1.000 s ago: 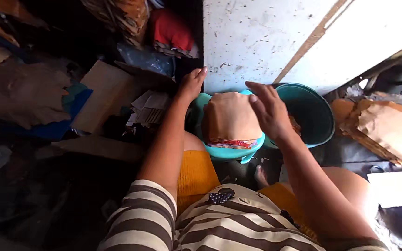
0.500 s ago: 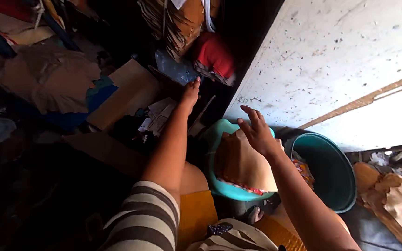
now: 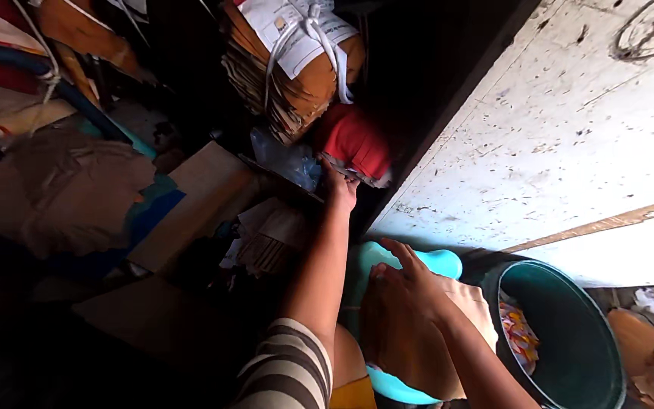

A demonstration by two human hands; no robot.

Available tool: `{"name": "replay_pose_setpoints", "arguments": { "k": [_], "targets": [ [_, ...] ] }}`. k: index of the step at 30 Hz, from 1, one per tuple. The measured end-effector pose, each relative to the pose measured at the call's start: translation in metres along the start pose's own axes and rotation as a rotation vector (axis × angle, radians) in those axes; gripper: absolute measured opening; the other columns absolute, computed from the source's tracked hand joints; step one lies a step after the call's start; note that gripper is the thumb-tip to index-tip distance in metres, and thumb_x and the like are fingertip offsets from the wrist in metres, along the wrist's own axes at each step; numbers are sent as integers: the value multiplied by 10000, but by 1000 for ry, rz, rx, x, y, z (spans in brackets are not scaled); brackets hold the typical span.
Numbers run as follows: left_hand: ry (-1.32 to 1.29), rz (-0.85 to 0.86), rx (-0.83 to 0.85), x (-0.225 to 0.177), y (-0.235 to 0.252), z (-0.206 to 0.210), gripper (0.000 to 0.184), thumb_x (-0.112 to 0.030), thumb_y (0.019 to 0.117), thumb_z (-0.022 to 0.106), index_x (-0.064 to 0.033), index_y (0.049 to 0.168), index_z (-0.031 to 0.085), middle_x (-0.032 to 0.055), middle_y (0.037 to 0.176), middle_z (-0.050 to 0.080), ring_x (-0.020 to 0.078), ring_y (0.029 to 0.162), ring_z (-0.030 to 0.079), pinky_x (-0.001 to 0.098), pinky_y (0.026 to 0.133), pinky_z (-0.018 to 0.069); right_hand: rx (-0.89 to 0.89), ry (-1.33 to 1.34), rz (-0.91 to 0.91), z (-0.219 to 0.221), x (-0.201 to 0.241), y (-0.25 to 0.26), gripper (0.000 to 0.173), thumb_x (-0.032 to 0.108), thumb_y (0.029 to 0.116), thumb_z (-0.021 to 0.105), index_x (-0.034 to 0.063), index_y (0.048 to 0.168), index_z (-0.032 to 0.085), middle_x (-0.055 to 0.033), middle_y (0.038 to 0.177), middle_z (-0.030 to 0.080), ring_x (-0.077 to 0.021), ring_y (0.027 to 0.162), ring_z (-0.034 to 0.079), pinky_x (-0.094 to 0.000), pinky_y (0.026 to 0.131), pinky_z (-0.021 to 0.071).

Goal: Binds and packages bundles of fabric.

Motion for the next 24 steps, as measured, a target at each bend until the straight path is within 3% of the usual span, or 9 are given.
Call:
{"name": "replay_pose_setpoints", "arguments": {
  "k": [5,10,16,19,24],
  "targets": [
    [51,11,24,-11,-15,7,808,-686,1042,137,-73,1520,355,191,1461,481,301,1303,525,530,1050,463,37,-5,-23,2,10,2,582,381,1027,555,41,1495,490,-196,1458,531,-299,1362,503,-432,1126,433],
    [159,-11,33,-19,-19,7,860,-736,1012,143,-111,1586,278,185,1567,402,321,1399,466,547,1097,437,43,1,-57,4,9,2,568,381,1028,561,40,1479,511,-207,1444,535,-304,1321,530,-433,1100,448],
    [256,53,85,-20,-13,9,747,-606,1011,500,-122,1560,349,143,1555,431,274,1402,468,463,1135,422,46,14,-63,-1,9,1,559,354,1022,574,35,1477,511,-213,1427,545,-318,1318,530,-449,1107,440],
    [282,106,123,-20,-7,12,686,-485,1020,576,-126,1560,351,154,1536,445,281,1374,491,464,1110,443,32,16,-57,-9,10,0,555,349,1020,577,32,1472,513,-208,1431,547,-322,1332,524,-450,1119,433],
    [364,166,67,-21,2,10,662,-387,1037,598,-106,1558,302,204,1474,484,324,1266,574,495,998,532,46,-2,-53,-12,12,9,576,363,1023,577,30,1487,494,-199,1438,553,-325,1345,517,-460,1139,413]
  ]
}}
Point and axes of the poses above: each hand's wrist, its own y-axis towards the middle knuckle, its own z-axis out of the palm, x = y × z, the point moved 5 cm from there along y, towards the middle knuckle
